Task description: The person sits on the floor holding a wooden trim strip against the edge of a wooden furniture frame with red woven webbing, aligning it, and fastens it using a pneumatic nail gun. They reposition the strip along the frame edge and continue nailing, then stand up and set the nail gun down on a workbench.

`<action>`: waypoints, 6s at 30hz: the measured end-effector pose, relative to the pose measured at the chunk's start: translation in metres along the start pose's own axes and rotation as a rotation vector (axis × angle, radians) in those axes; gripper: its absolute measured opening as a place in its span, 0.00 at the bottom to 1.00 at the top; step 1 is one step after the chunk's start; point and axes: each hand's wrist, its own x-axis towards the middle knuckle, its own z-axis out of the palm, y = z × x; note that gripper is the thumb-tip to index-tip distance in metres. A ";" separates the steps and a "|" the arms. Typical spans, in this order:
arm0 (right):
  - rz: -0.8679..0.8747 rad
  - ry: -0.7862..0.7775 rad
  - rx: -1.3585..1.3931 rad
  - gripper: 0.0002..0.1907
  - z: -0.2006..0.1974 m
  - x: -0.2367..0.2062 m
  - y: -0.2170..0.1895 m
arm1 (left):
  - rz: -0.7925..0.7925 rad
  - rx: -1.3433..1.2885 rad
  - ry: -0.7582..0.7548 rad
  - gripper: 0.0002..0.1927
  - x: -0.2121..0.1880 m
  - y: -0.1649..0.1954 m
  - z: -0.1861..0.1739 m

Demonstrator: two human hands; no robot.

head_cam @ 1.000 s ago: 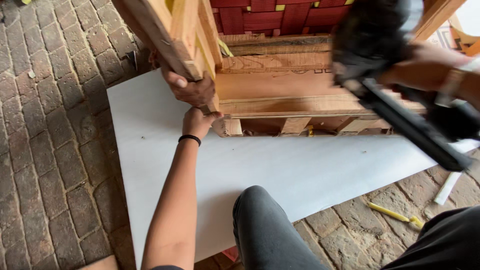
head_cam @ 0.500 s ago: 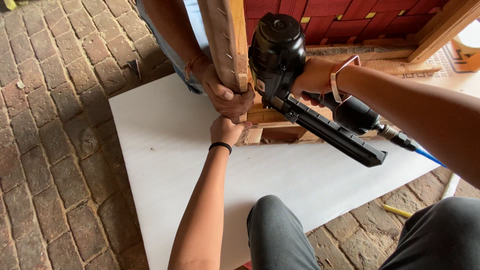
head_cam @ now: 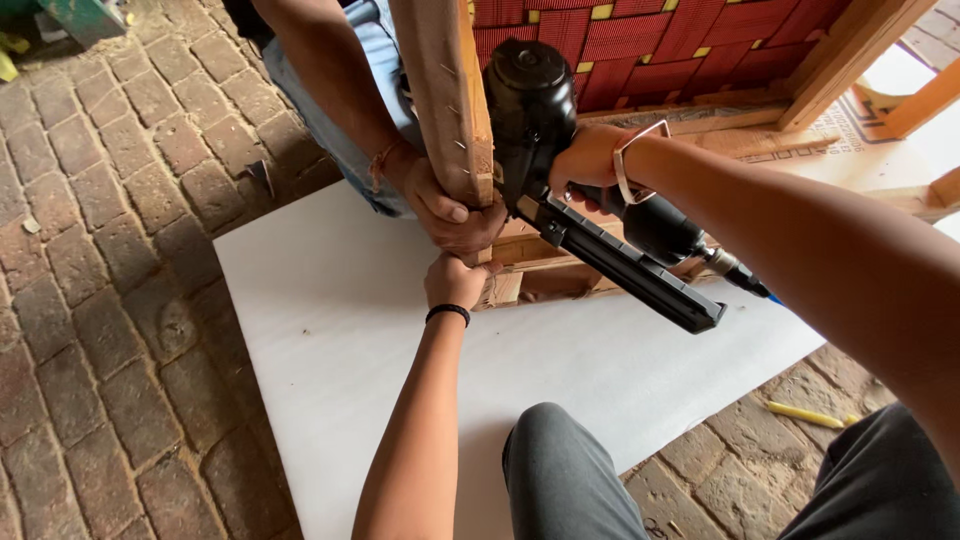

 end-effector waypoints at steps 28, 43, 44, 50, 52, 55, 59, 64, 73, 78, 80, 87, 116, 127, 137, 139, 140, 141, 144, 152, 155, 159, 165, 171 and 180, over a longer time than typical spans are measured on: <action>0.073 0.733 -0.139 0.17 -0.066 -0.177 0.474 | 0.511 1.408 0.061 0.34 -0.078 0.093 0.225; -0.063 1.074 0.492 0.29 0.031 -0.334 0.540 | 0.233 0.659 -0.846 0.35 -0.366 0.263 0.175; 0.005 1.059 0.515 0.29 0.039 -0.362 0.552 | 0.251 0.682 -0.908 0.36 -0.388 0.268 0.164; 0.342 0.887 0.517 0.29 0.018 -0.482 0.651 | -0.039 0.857 -1.176 0.35 -0.411 0.329 0.136; 0.413 0.791 0.473 0.28 -0.012 -0.494 0.700 | 0.028 0.979 -1.258 0.32 -0.399 0.360 0.161; 0.436 0.654 0.371 0.28 -0.066 -0.501 0.777 | 0.134 0.778 -0.939 0.23 -0.397 0.414 0.226; 0.380 0.555 0.230 0.28 -0.168 -0.510 0.872 | -0.082 0.489 -0.806 0.21 -0.427 0.507 0.322; 0.217 0.546 0.110 0.28 -0.297 -0.496 0.933 | 0.142 0.583 -1.178 0.22 -0.472 0.603 0.401; -0.164 0.750 -0.152 0.31 -0.483 -0.428 0.892 | -0.109 0.358 -0.886 0.19 -0.387 0.638 0.477; -0.314 0.638 -0.343 0.38 -0.618 -0.349 0.877 | -0.405 0.330 -0.712 0.15 -0.305 0.661 0.523; -0.315 0.630 -0.378 0.39 -0.664 -0.322 0.881 | -0.461 0.371 -0.766 0.15 -0.273 0.689 0.539; -0.521 0.602 -0.397 0.37 -0.801 -0.169 0.888 | -0.362 0.293 -0.712 0.18 -0.157 0.818 0.584; -0.830 -0.243 -0.162 0.16 -0.809 0.520 0.502 | -0.858 1.017 -0.084 0.18 0.147 0.829 0.486; -0.375 -0.356 -0.050 0.09 -0.705 0.544 0.418 | -0.743 1.421 0.174 0.06 0.101 0.724 0.519; -0.689 -0.201 -0.517 0.20 -0.675 0.559 0.411 | -0.777 1.374 0.211 0.11 0.104 0.721 0.516; -0.618 -0.229 -0.606 0.21 -0.672 0.564 0.403 | -0.728 1.464 0.262 0.07 0.105 0.722 0.517; -0.559 -0.248 -0.641 0.21 -0.671 0.566 0.398 | -0.744 1.454 0.247 0.07 0.105 0.722 0.517; -0.495 -0.267 -0.675 0.21 -0.669 0.568 0.395 | -0.755 1.445 0.229 0.07 0.106 0.722 0.517; -0.545 -0.291 -0.689 0.18 -0.663 0.572 0.389 | -0.773 1.471 0.259 0.07 0.107 0.723 0.518; -0.574 -0.320 -0.672 0.13 -0.677 0.569 0.392 | -0.768 1.455 0.211 0.06 0.109 0.728 0.515; -0.475 -0.383 -0.420 0.10 -0.683 0.563 0.393 | -0.750 1.464 0.241 0.06 0.111 0.726 0.513; -0.347 -0.454 -0.030 0.06 -0.691 0.556 0.395 | -0.756 1.466 0.202 0.07 0.110 0.725 0.512; -0.312 -0.407 -0.005 0.07 -0.693 0.549 0.392 | -0.745 1.427 0.200 0.07 0.111 0.729 0.510; -0.378 -0.386 -0.158 0.07 -0.678 0.543 0.400 | -0.721 1.433 0.227 0.07 0.110 0.730 0.510; -0.508 -0.268 -0.414 0.09 -0.662 0.554 0.415 | -0.742 1.432 0.221 0.07 0.111 0.724 0.512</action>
